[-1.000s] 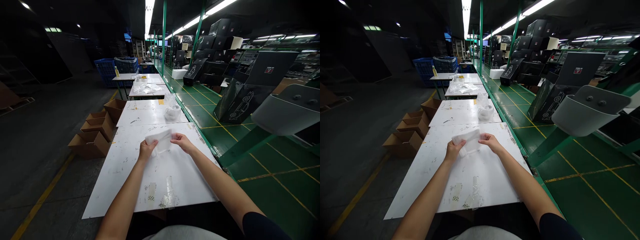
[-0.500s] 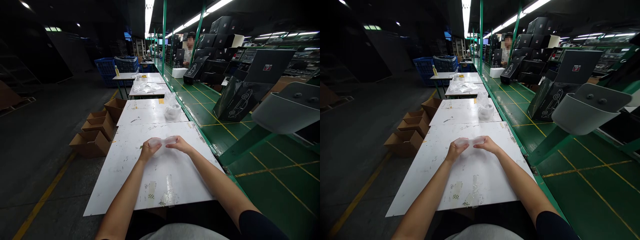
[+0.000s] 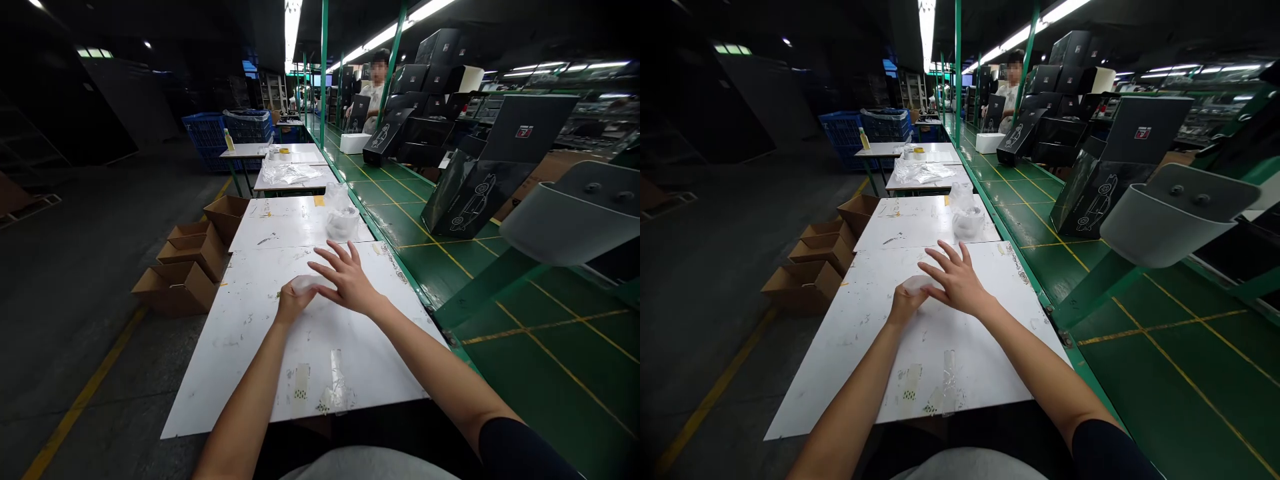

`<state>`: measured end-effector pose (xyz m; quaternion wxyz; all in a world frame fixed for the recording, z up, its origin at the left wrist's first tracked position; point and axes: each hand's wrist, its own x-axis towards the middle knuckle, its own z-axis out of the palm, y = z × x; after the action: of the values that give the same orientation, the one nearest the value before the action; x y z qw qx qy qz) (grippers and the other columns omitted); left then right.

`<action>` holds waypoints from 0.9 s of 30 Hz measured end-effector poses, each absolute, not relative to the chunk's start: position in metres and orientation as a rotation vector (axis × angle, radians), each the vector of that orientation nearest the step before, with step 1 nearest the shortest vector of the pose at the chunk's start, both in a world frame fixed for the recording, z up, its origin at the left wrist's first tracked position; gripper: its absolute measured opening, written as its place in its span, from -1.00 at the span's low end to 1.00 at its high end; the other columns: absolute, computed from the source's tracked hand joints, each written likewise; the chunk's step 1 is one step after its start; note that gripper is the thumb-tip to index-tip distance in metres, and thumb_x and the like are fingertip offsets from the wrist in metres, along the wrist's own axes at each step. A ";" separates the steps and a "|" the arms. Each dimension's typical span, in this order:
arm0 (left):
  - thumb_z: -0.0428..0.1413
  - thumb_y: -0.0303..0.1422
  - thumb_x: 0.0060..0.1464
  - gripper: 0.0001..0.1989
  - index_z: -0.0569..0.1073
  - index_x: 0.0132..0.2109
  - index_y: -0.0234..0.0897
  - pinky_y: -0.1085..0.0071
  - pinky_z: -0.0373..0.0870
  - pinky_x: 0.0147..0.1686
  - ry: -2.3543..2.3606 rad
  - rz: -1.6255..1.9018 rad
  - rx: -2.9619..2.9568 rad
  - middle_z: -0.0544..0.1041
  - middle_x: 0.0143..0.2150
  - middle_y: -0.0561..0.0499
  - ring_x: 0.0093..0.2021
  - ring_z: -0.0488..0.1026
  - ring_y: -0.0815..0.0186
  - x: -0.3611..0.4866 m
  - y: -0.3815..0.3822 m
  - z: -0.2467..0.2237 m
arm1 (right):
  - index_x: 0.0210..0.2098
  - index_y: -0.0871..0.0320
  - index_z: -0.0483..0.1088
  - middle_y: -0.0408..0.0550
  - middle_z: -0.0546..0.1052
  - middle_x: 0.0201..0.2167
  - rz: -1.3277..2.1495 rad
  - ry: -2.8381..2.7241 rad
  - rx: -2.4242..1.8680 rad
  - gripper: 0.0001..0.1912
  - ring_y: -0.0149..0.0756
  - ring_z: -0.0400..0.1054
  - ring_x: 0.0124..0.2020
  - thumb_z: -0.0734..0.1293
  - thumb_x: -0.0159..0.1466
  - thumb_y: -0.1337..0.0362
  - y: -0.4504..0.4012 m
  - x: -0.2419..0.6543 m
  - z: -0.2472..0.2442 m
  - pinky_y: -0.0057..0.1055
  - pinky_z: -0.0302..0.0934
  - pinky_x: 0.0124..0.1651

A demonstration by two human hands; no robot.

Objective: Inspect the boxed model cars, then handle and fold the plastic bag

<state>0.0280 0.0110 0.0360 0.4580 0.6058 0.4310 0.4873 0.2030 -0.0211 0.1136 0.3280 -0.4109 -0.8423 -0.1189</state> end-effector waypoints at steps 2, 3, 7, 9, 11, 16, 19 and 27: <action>0.27 -0.22 -0.12 -0.67 0.52 -0.23 -0.35 0.39 0.40 -0.27 1.071 1.201 1.479 0.54 -0.30 -0.07 -0.29 0.47 0.27 0.028 0.011 0.035 | 0.09 0.08 0.36 0.00 0.39 0.09 -0.271 -2.174 -1.137 -0.61 -0.13 0.01 0.30 0.18 0.35 0.09 -0.016 0.203 0.114 0.05 -0.40 0.35; 0.28 -0.22 -0.13 -0.66 0.52 -0.22 -0.35 0.39 0.41 -0.27 1.081 1.195 1.466 0.54 -0.30 -0.07 -0.28 0.47 0.27 0.028 0.011 0.035 | 0.06 0.09 0.38 0.00 0.44 0.00 -0.231 -2.151 -1.158 -0.65 -0.15 0.09 0.25 0.18 0.35 0.13 -0.013 0.205 0.114 0.04 -0.37 0.35; 0.32 -0.26 -0.21 -0.61 0.52 -0.20 -0.39 0.39 0.42 -0.25 1.108 1.162 1.397 0.55 -0.26 -0.10 -0.24 0.48 0.23 0.027 0.009 0.036 | -0.13 0.09 0.46 -0.07 0.49 -0.25 -0.104 -2.121 -1.129 -0.79 -0.30 0.29 -0.02 0.22 0.33 0.25 -0.002 0.214 0.111 -0.03 -0.26 0.32; 0.32 -0.28 -0.22 -0.60 0.52 -0.20 -0.42 0.38 0.43 -0.25 1.121 1.157 1.372 0.55 -0.25 -0.12 -0.23 0.49 0.21 0.027 0.008 0.036 | -0.20 0.09 0.47 -0.10 0.47 -0.30 -0.087 -2.136 -1.104 -0.82 -0.35 0.30 -0.10 0.22 0.31 0.28 -0.001 0.218 0.112 -0.07 -0.23 0.31; 0.32 -0.27 -0.22 -0.59 0.51 -0.20 -0.43 0.36 0.43 -0.25 1.126 1.153 1.364 0.55 -0.25 -0.14 -0.23 0.49 0.19 0.027 0.007 0.037 | -0.25 0.09 0.47 -0.10 0.46 -0.32 -0.082 -2.146 -1.099 -0.82 -0.37 0.29 -0.13 0.22 0.31 0.29 -0.003 0.222 0.115 -0.10 -0.21 0.31; 0.31 -0.22 -0.17 -0.56 0.51 -0.16 -0.44 0.33 0.43 -0.20 1.109 1.160 1.358 0.55 -0.20 -0.15 -0.18 0.49 0.17 0.028 0.007 0.035 | -0.28 0.12 0.46 -0.10 0.46 -0.29 -0.016 -2.142 -1.173 -0.87 -0.34 0.28 -0.13 0.26 0.27 0.31 -0.009 0.232 0.113 -0.11 -0.13 0.25; 0.31 -0.22 -0.16 -0.55 0.51 -0.14 -0.44 0.33 0.44 -0.18 1.092 1.159 1.350 0.55 -0.19 -0.15 -0.17 0.49 0.18 0.029 0.007 0.035 | -0.29 0.14 0.47 -0.07 0.45 -0.26 0.016 -2.171 -1.203 -0.86 -0.33 0.27 -0.15 0.25 0.27 0.29 -0.009 0.235 0.110 -0.13 -0.05 0.19; 0.28 -0.20 -0.13 -0.65 0.51 -0.24 -0.37 0.43 0.40 -0.33 1.189 1.131 1.439 0.53 -0.33 -0.06 -0.32 0.45 0.30 0.030 0.006 0.035 | -0.19 0.12 0.47 -0.04 0.44 -0.23 -0.244 -2.207 -1.160 -0.80 -0.32 0.26 -0.19 0.24 0.30 0.22 -0.026 0.222 0.127 -0.32 0.10 -0.12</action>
<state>0.0298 0.0055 0.0355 0.4613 0.5848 0.4834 0.4599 0.2220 -0.0260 0.1267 0.3127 -0.4399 -0.8367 -0.0927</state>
